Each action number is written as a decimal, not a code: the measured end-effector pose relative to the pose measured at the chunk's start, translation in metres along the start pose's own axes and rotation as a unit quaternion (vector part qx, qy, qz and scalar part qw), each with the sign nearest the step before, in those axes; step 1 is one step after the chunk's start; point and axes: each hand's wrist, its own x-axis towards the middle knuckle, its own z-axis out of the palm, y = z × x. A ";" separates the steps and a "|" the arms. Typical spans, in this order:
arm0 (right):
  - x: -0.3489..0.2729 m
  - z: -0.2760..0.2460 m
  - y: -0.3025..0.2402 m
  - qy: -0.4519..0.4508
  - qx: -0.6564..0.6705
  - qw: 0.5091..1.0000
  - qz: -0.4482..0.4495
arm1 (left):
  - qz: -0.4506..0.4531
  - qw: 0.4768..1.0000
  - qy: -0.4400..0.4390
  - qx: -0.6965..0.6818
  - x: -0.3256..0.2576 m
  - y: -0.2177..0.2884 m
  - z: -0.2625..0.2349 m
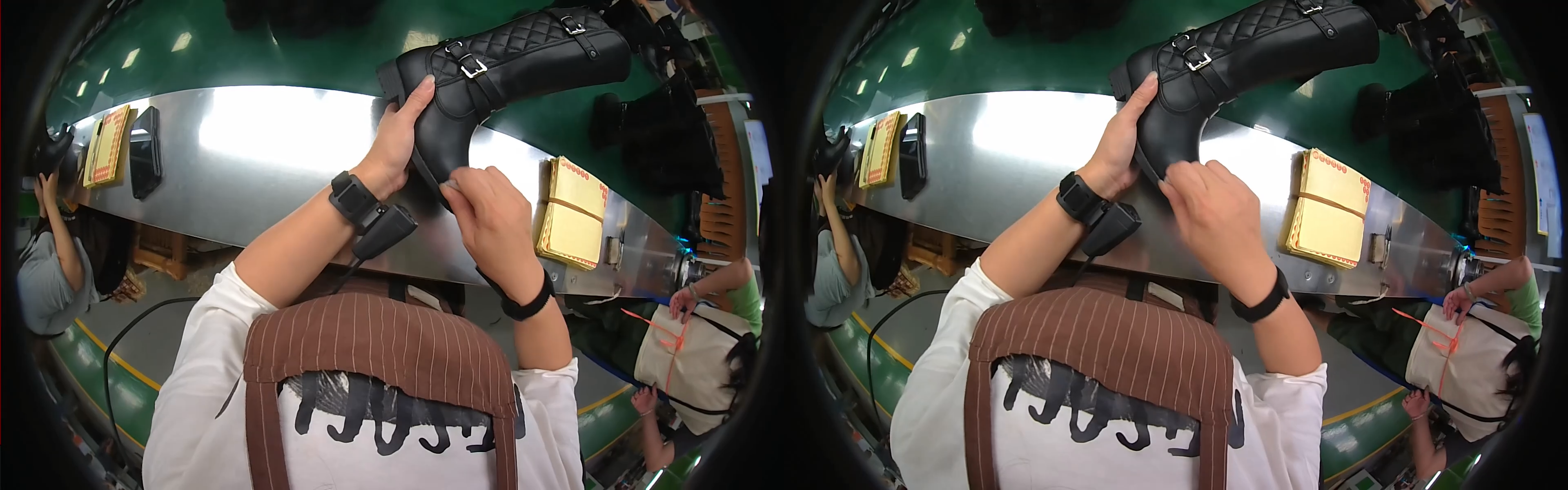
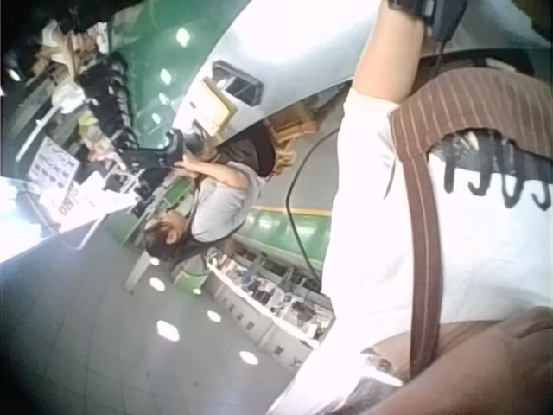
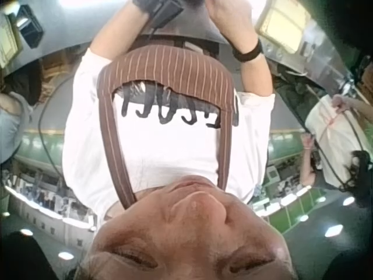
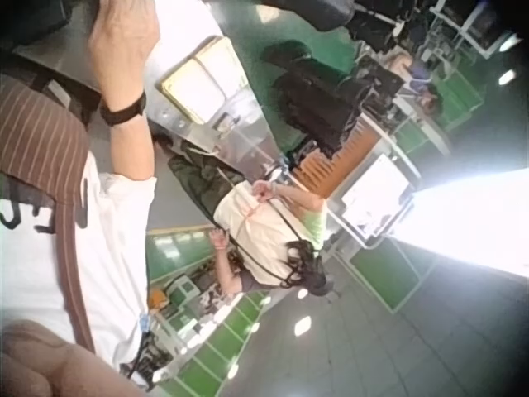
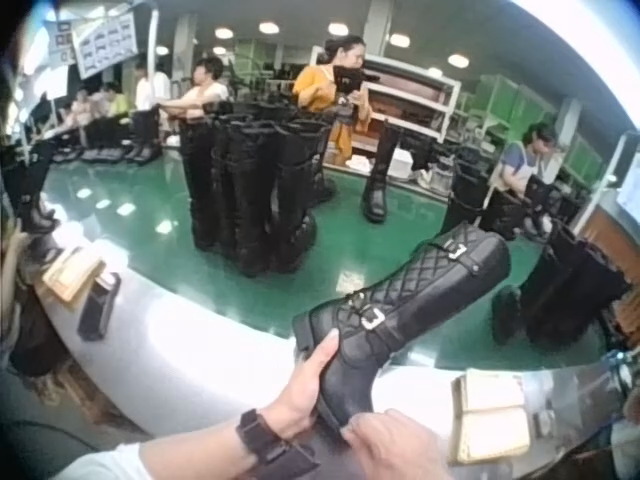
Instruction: Inspecting and cleaning black boots on a production line.
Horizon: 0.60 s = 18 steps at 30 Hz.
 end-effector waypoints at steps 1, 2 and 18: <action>0.004 0.003 -0.002 0.024 0.001 1.000 0.000 | 0.011 1.000 -0.001 0.001 -0.001 0.001 0.000; 0.006 0.006 -0.003 0.025 0.001 1.000 0.004 | 0.001 1.000 -0.015 -0.013 -0.002 0.001 -0.001; -0.076 -0.013 0.082 -0.028 -0.198 0.963 0.181 | -0.053 0.975 -0.127 -0.177 -0.008 0.022 -0.002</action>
